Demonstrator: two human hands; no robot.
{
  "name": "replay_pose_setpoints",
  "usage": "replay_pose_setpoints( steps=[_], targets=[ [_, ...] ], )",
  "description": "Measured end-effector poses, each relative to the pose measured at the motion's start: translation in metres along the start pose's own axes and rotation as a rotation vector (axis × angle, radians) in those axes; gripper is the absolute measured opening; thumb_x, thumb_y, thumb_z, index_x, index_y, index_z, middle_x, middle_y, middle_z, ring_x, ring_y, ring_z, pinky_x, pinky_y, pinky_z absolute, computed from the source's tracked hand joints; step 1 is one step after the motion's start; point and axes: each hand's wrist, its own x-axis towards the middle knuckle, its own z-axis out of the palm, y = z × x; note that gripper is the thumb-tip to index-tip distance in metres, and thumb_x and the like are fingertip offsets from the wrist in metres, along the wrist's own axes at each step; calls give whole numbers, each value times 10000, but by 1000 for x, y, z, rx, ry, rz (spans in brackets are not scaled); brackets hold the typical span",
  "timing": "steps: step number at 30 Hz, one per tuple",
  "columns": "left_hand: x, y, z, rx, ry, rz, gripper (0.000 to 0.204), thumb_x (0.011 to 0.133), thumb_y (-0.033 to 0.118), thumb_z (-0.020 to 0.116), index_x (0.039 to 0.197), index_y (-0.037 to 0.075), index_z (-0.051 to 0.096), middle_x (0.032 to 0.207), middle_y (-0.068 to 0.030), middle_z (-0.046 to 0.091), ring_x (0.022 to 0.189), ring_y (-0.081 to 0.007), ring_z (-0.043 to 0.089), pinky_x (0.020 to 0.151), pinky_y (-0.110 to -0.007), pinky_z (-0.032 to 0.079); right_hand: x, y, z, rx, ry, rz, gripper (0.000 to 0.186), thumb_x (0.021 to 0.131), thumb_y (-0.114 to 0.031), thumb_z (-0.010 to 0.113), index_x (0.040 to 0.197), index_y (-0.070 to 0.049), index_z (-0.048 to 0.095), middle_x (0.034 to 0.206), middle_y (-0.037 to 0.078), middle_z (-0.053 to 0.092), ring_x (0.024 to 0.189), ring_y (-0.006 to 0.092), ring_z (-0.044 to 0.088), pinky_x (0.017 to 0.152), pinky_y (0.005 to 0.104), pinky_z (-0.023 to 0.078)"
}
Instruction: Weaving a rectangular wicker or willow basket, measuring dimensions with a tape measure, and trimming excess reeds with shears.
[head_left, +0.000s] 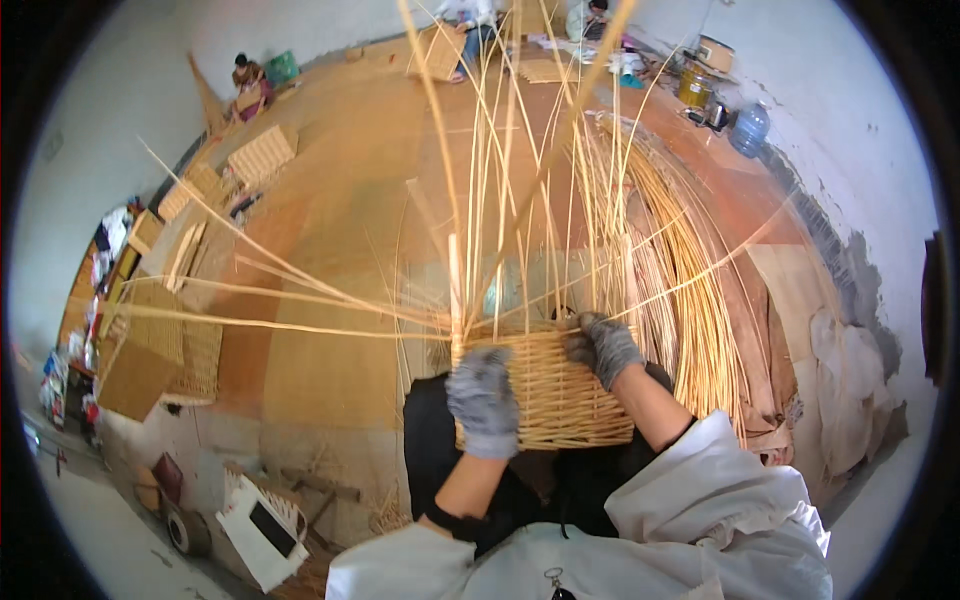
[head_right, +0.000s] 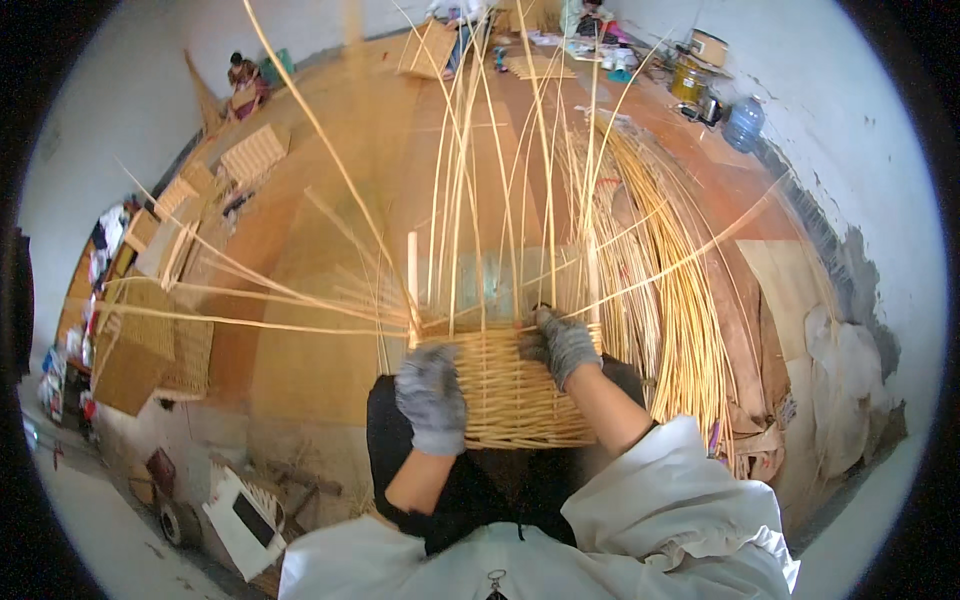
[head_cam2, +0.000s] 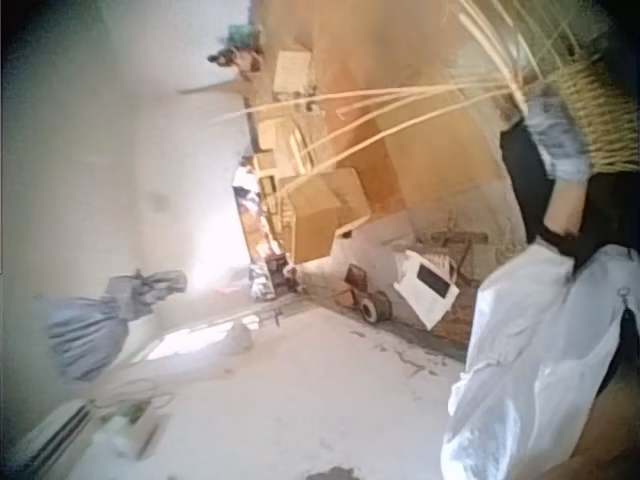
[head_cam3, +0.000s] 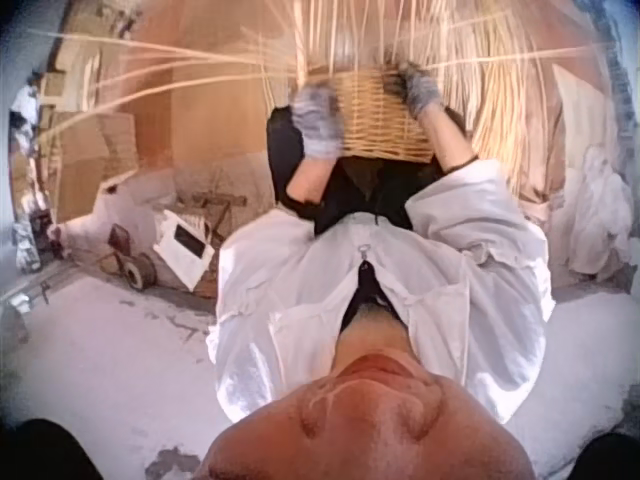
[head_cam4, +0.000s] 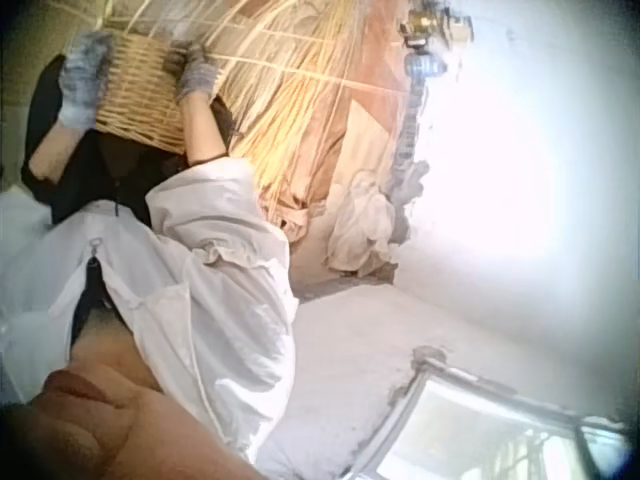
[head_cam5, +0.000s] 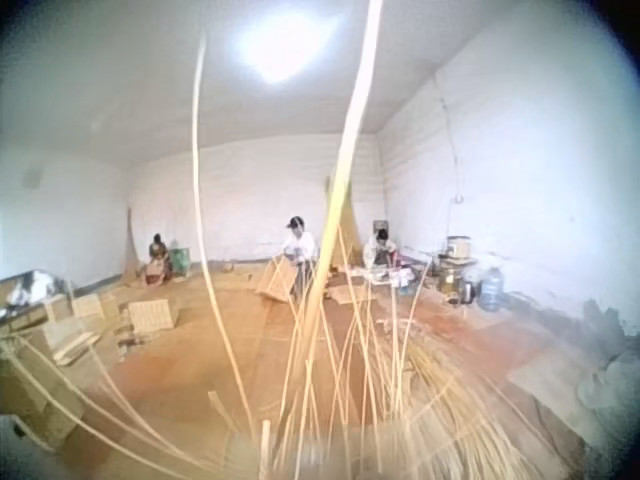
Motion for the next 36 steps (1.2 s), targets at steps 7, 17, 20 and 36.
replay_pose_setpoints(
  steps=[7, 17, 20, 36],
  targets=[
    [94, 35, -5, 126, -717, -152, 492, 874, 134, 491, 1352, 99, 383, 1238, -184, 527, 1088, -298, 546, 925, -404, 424, -40, -32, 0, 197, -30, 5, 173, 920, -110, 514, 1048, 6, 522, 932, 153, 656, 578, 211, 622, 488, 306, 518],
    [25, 48, 30, 430, -596, 74, 761, 711, 668, 579, 1296, 188, 501, 1247, -175, 506, 1223, -301, 411, 1073, -504, 137, 58, -54, -27, -1394, 62, -760, 281, 870, -133, 528, 1130, -30, 506, 871, 131, 546, 899, 305, 535, 919, 411, 440],
    [29, 48, 26, 385, -634, 45, 685, 717, 656, 580, 1208, 179, 580, 1224, -174, 514, 1201, -295, 424, 1074, -502, 126, 5, -46, -77, 382, 146, 96, 238, 900, -85, 523, 1123, -13, 487, 735, 76, 525, 684, 220, 560, 709, 445, 553],
    [44, 126, 66, 391, -605, 375, 788, 761, 655, 550, 1377, 192, 389, 1392, -202, 315, 1303, -357, 309, 1075, -498, 252, -9, -31, -140, 217, -8, 231, 303, 854, -136, 612, 1131, -34, 544, 980, 92, 602, 1025, 243, 570, 823, 395, 499]
  ],
)
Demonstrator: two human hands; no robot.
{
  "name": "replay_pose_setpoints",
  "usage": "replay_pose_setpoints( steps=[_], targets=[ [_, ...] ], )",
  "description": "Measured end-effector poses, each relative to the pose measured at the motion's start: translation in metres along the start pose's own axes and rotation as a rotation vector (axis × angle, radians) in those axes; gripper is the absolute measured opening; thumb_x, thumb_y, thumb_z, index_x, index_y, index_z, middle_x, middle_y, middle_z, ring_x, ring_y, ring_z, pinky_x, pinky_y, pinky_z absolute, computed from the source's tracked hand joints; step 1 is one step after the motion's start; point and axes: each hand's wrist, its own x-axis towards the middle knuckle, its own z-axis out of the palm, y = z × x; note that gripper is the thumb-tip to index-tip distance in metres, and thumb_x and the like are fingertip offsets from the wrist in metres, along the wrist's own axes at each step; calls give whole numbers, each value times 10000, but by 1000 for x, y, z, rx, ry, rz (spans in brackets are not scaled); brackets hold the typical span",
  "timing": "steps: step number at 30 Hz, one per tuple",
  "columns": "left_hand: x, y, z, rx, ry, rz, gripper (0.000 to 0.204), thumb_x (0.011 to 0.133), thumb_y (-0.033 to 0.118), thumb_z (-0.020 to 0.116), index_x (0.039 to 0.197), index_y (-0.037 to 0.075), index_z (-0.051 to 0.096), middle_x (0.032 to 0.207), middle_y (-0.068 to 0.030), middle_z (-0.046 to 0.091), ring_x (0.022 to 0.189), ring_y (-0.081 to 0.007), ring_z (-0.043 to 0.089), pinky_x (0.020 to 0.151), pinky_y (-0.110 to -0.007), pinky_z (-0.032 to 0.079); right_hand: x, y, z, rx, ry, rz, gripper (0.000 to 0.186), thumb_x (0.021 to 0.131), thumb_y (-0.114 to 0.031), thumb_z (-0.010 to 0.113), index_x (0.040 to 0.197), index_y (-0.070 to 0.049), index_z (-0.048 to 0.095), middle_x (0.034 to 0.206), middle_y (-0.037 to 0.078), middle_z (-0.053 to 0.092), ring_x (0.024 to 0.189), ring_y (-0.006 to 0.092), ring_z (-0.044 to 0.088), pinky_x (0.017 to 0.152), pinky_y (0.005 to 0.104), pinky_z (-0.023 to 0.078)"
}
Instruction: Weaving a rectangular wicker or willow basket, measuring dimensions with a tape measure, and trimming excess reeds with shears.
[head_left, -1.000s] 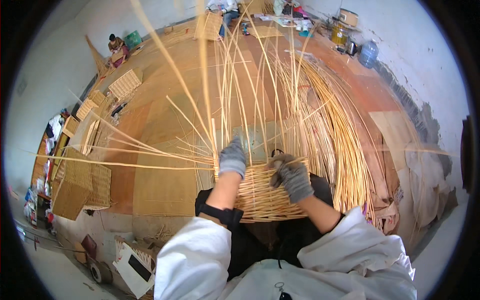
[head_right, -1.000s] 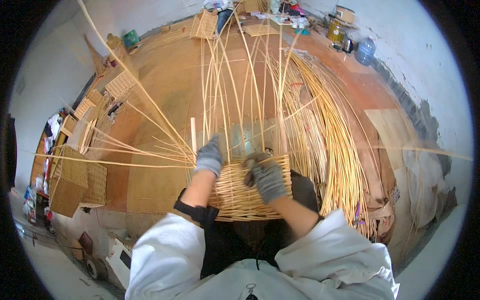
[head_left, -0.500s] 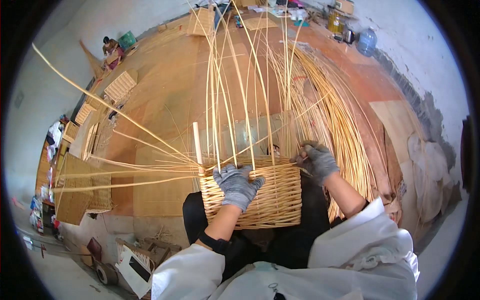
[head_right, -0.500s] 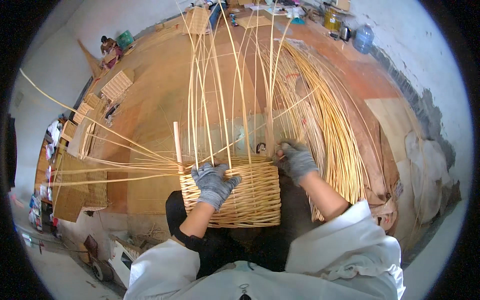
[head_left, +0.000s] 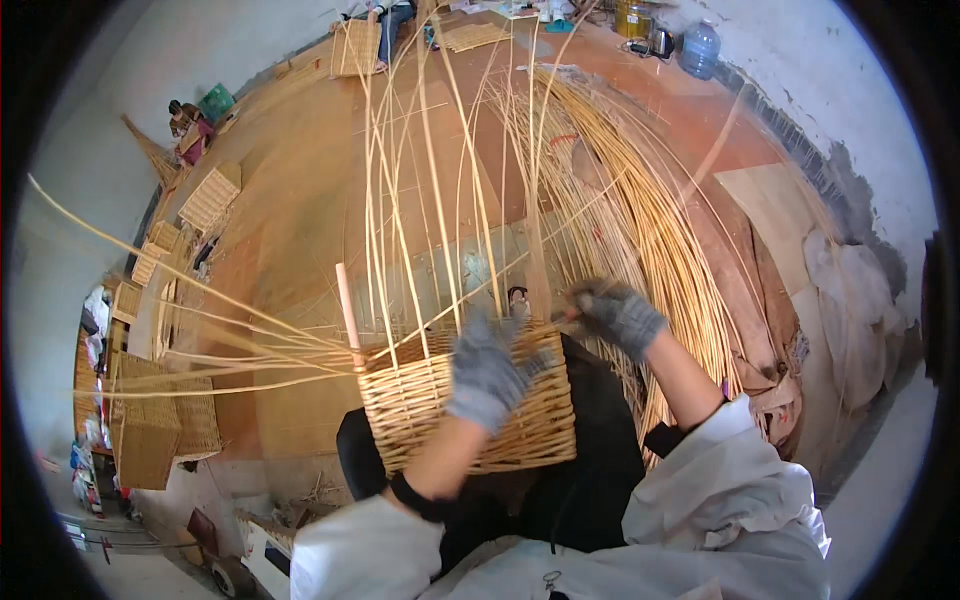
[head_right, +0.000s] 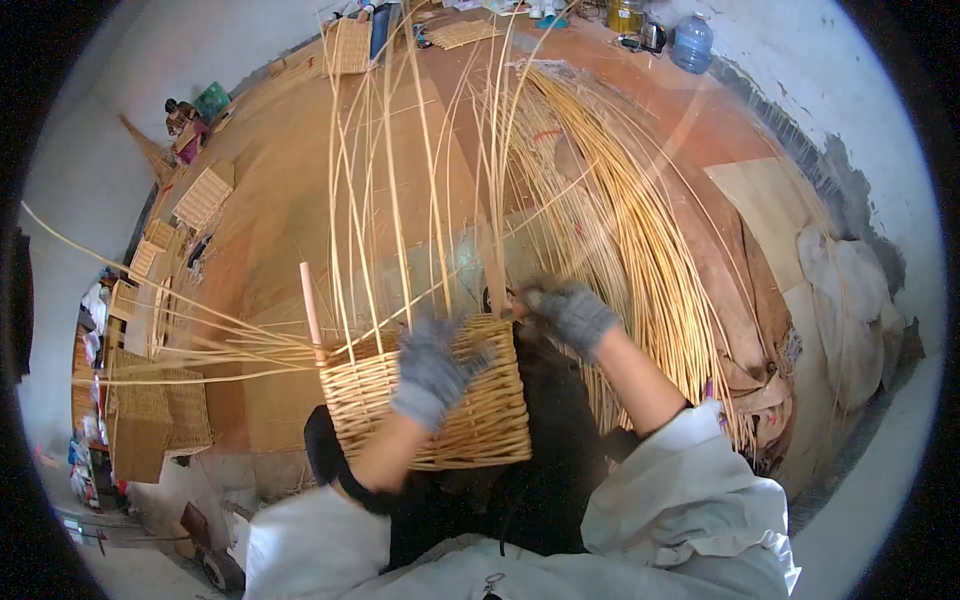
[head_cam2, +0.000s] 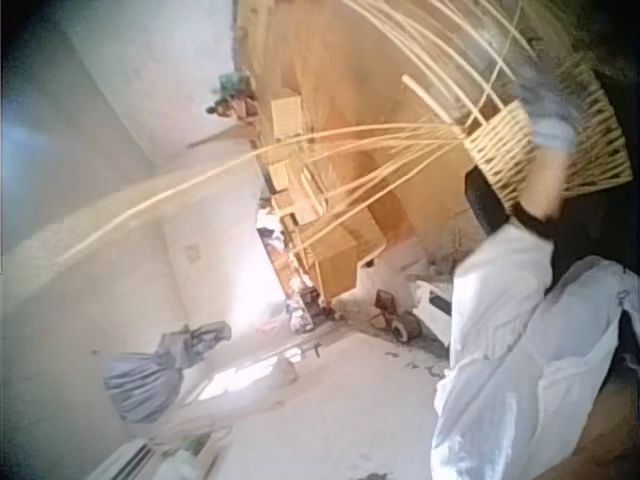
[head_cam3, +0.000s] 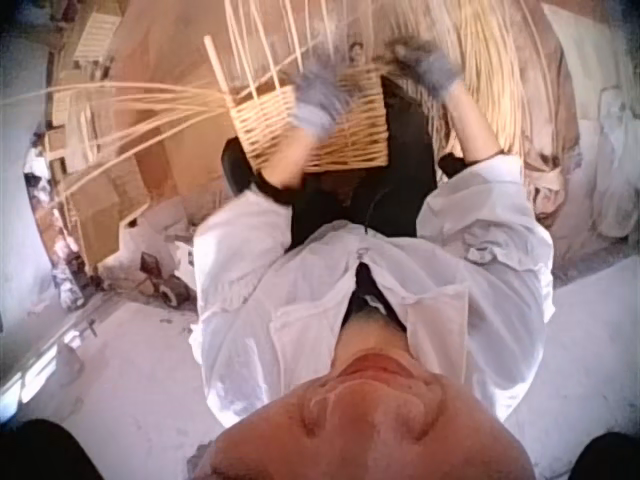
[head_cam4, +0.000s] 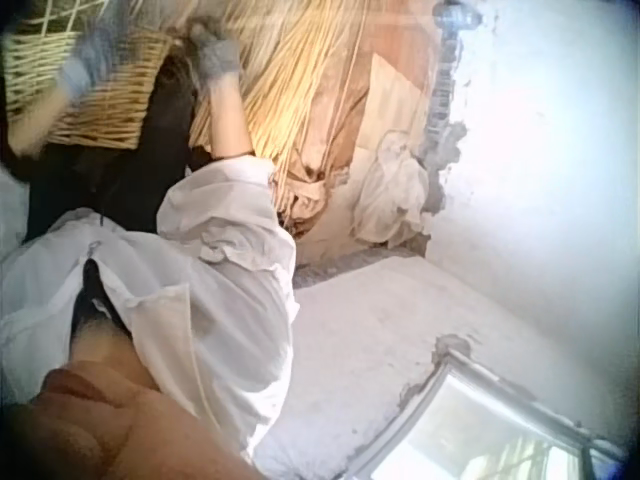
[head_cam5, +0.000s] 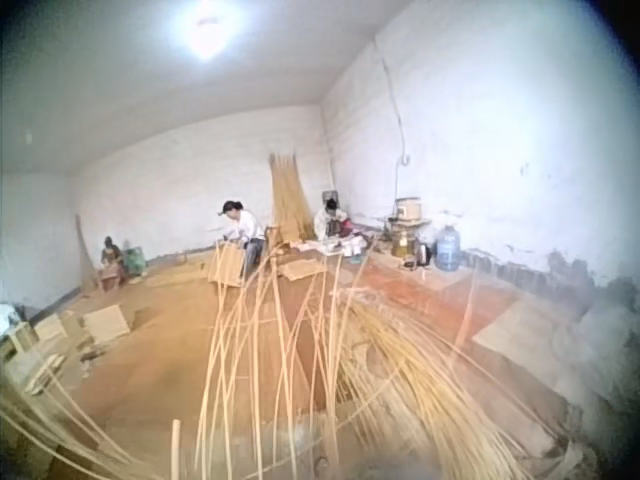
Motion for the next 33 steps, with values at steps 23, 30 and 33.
replay_pose_setpoints(
  steps=[23, 30, 33],
  targets=[
    [-111, -164, 46, -582, 550, -392, 427, 791, 244, 672, 1157, 44, 582, 1050, -182, 571, 996, -301, 543, 866, -391, 459, -23, 23, 170, -906, -72, -715, 268, 853, -200, 620, 1035, -4, 614, 925, 124, 636, 873, 238, 615, 787, 331, 485],
    [-72, -227, 39, -160, 166, 199, 495, 777, 421, 641, 1173, 129, 585, 1104, -126, 598, 1020, -307, 563, 890, -387, 438, 5, 38, 332, -1780, -299, -656, 179, 851, -179, 497, 864, -28, 592, 850, 180, 656, 757, 294, 652, 691, 420, 510],
    [-74, -233, 24, -177, -10, 158, 535, 756, 503, 631, 1141, 133, 599, 1090, -122, 619, 1039, -311, 561, 911, -397, 422, -22, 12, 289, -1407, -39, -875, 174, 806, -150, 562, 914, -13, 571, 861, 193, 646, 774, 288, 649, 690, 401, 530]
  ],
)
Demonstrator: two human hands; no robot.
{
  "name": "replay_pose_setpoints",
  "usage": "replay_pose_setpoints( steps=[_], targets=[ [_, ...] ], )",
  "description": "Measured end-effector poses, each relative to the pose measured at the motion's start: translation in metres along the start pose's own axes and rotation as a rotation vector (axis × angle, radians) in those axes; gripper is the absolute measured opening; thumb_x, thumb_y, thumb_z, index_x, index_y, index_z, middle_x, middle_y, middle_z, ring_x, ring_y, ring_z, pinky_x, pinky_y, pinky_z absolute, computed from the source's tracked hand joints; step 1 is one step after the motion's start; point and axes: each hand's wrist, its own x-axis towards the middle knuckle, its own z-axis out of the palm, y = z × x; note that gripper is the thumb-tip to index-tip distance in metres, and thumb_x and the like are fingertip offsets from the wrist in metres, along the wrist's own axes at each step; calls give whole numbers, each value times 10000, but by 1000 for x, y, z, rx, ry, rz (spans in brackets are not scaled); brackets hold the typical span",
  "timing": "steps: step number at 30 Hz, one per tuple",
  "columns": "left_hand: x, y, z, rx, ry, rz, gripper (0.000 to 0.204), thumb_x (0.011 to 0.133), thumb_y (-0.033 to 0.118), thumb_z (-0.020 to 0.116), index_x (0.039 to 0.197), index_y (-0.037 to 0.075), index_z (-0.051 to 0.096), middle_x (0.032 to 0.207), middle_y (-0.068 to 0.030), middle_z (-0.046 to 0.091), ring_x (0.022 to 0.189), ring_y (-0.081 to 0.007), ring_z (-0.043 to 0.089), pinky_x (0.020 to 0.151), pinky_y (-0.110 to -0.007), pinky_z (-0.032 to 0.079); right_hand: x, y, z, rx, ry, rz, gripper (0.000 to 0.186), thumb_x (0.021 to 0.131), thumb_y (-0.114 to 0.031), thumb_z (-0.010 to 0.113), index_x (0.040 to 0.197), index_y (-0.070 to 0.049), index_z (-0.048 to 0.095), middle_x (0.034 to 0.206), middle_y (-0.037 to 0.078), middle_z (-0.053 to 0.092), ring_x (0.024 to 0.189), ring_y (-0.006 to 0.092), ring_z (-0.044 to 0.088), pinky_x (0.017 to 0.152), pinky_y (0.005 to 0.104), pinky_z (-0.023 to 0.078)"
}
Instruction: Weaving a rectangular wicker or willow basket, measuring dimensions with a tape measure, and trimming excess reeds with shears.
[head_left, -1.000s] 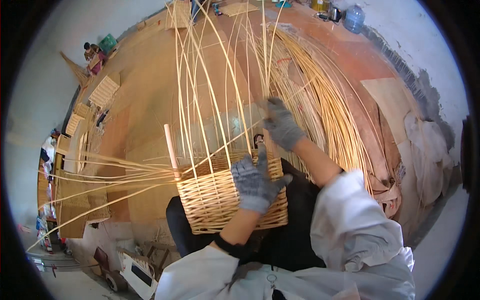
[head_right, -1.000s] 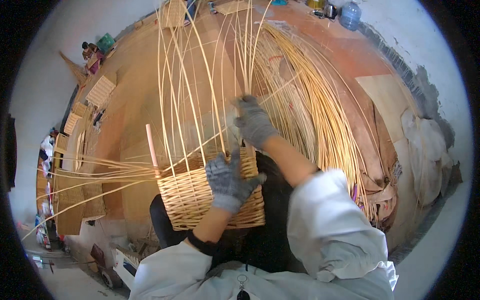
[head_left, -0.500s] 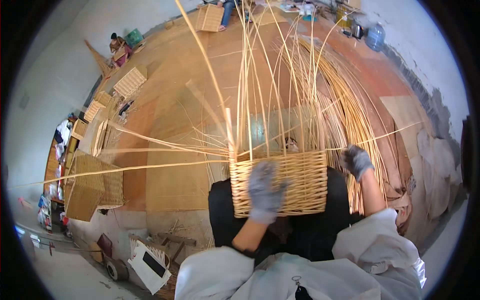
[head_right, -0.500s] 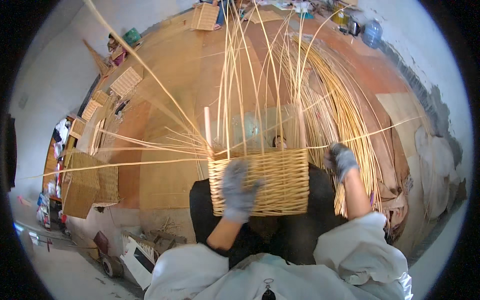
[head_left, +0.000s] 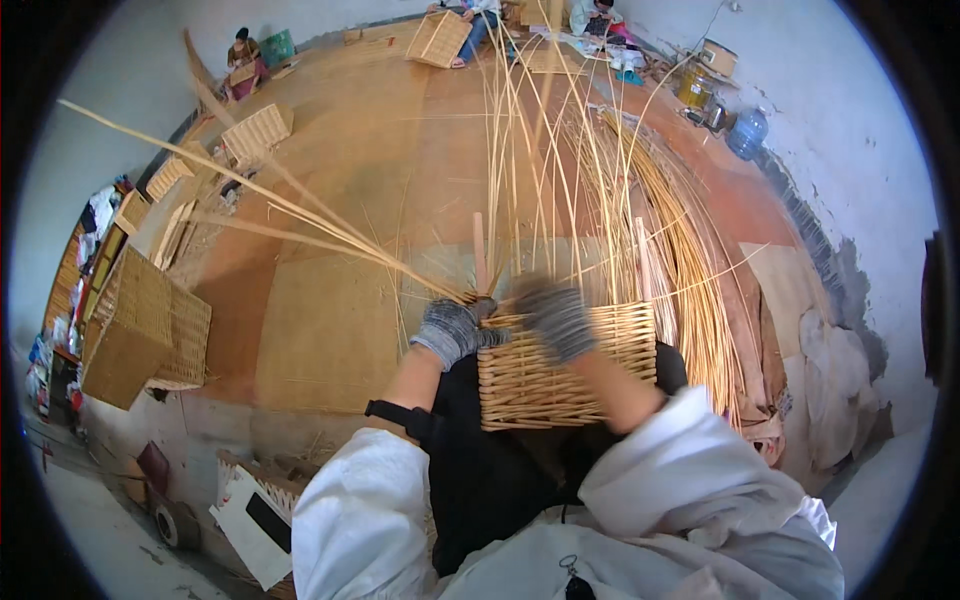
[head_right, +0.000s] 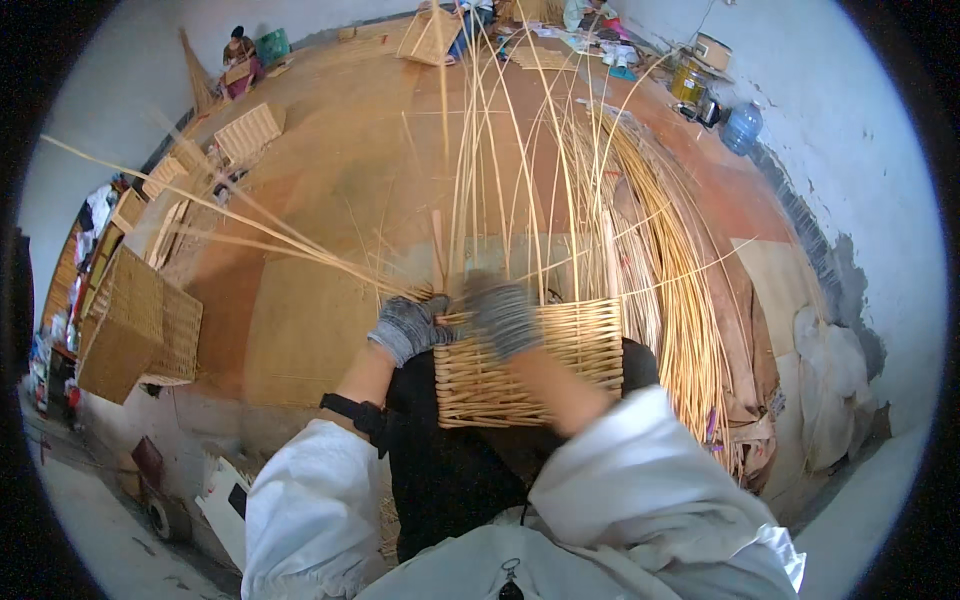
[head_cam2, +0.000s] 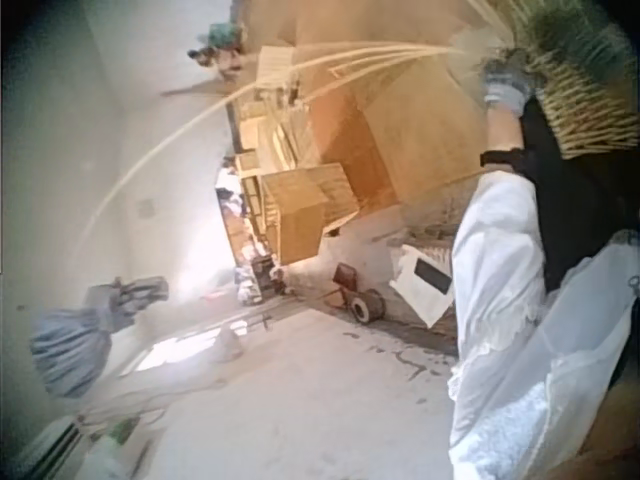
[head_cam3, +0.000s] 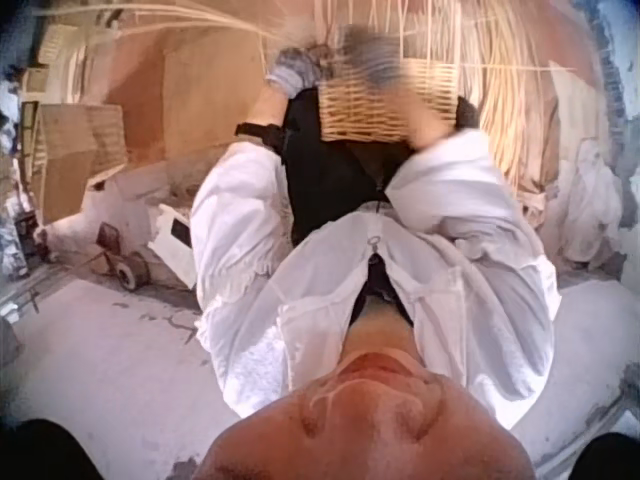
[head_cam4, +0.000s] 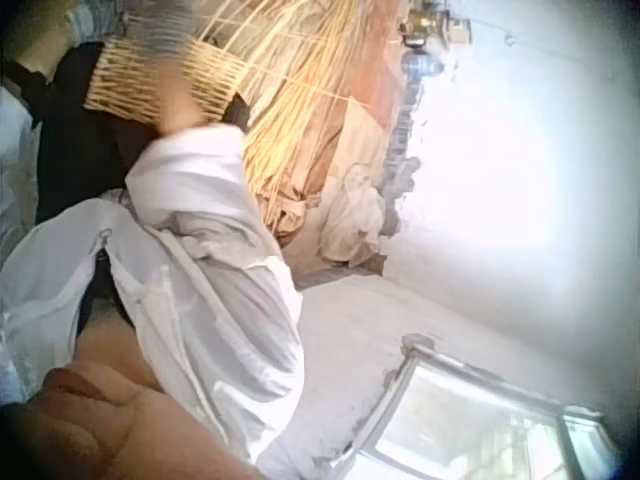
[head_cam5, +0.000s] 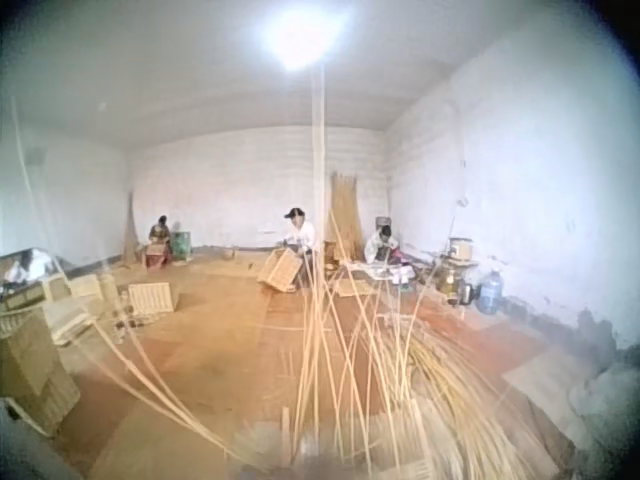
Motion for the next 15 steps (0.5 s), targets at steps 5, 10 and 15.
replay_pose_setpoints(
  steps=[5, 10, 15],
  targets=[
    [-18, 27, -13, -118, 216, -65, 474, 791, 468, 633, 1104, 112, 608, 1037, -131, 634, 1026, -315, 566, 909, -404, 424, -47, 129, -4, 1412, 385, 1192, 211, 840, -42, 619, 1007, 41, 521, 880, 217, 616, 764, 332, 642, 696, 395, 575],
    [-30, 67, 8, -702, 445, -191, 415, 808, 318, 625, 1159, 101, 580, 1095, -116, 618, 1028, -288, 575, 905, -423, 436, -61, 174, 16, 1252, 213, 1026, 236, 848, -54, 612, 1031, 70, 530, 920, 205, 629, 822, 304, 661, 685, 364, 575],
    [13, 111, 23, 42, 277, -153, 574, 778, 438, 624, 1243, 120, 517, 1220, -103, 552, 1175, -272, 481, 1017, -495, 294, 51, 133, 3, 574, -6, 532, 313, 827, -126, 621, 1082, 50, 578, 1042, 236, 612, 978, 306, 614, 860, 353, 479]
  ],
)
